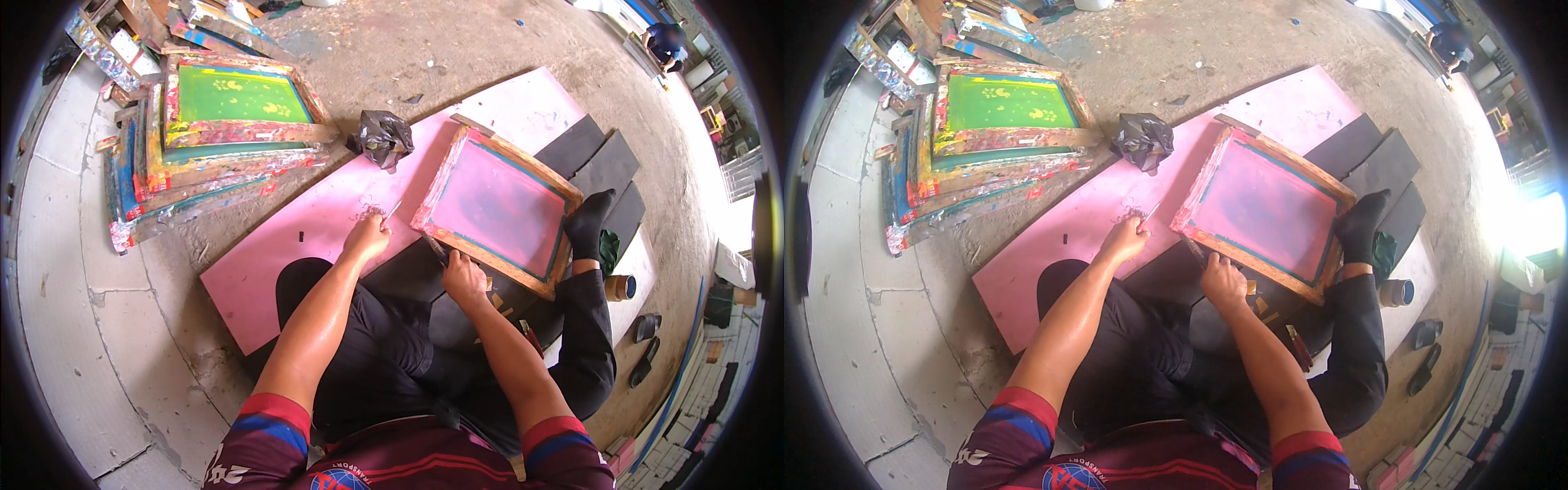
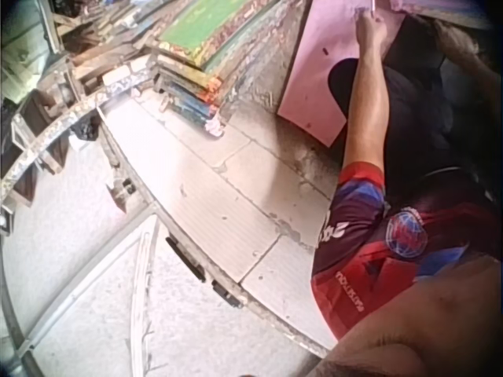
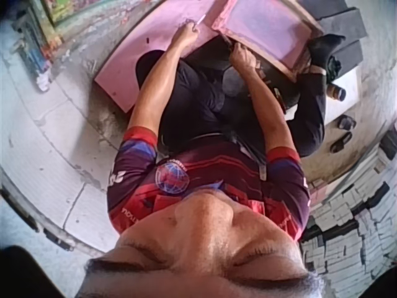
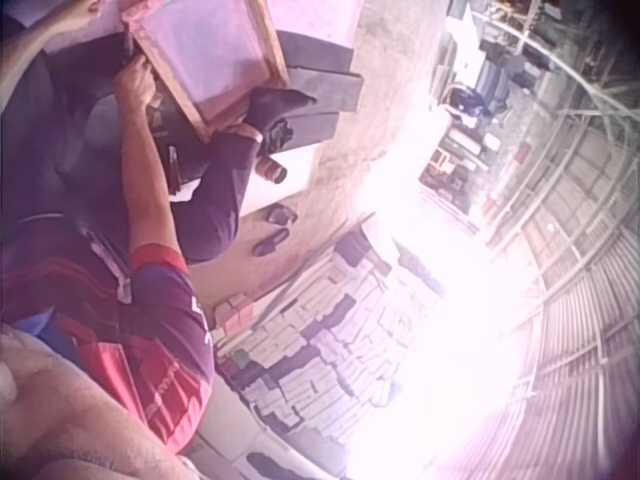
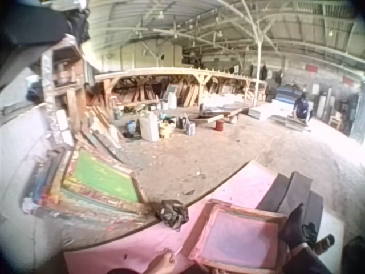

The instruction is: The person sits on the floor and uses pliers and a screwdriver to remove staples and fasteners from a wooden screen printing frame. They then insert new fasteners into the frame's edge and secure them, working methodically along the perimeter.

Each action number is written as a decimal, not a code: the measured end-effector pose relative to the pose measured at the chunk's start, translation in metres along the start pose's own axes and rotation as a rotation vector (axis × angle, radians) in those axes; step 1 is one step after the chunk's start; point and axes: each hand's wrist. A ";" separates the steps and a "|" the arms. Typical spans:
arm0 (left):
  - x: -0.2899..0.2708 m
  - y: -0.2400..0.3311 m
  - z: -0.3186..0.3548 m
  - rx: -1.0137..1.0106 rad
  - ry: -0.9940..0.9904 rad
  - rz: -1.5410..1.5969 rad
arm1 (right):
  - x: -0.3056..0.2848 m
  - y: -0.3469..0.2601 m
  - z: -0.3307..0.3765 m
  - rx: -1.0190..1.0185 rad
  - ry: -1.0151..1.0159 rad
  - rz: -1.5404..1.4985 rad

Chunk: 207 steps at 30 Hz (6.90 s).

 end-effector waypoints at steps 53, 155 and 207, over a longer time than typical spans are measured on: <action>0.002 0.002 0.001 0.054 -0.116 0.063 | -0.015 -0.011 -0.009 -0.053 -0.118 -0.352; -0.019 0.009 0.004 -0.226 -0.366 0.605 | -0.014 -0.055 0.032 -0.028 -0.112 -0.361; 0.077 0.023 0.005 0.479 0.272 -0.130 | 0.005 -0.027 0.036 0.151 0.282 -0.437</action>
Point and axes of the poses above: each hand's wrist, its own z-axis away from the middle knuckle, its own x-axis out of the palm, y = z × x, and after that the axes turned 10 degrees about z, right-handed
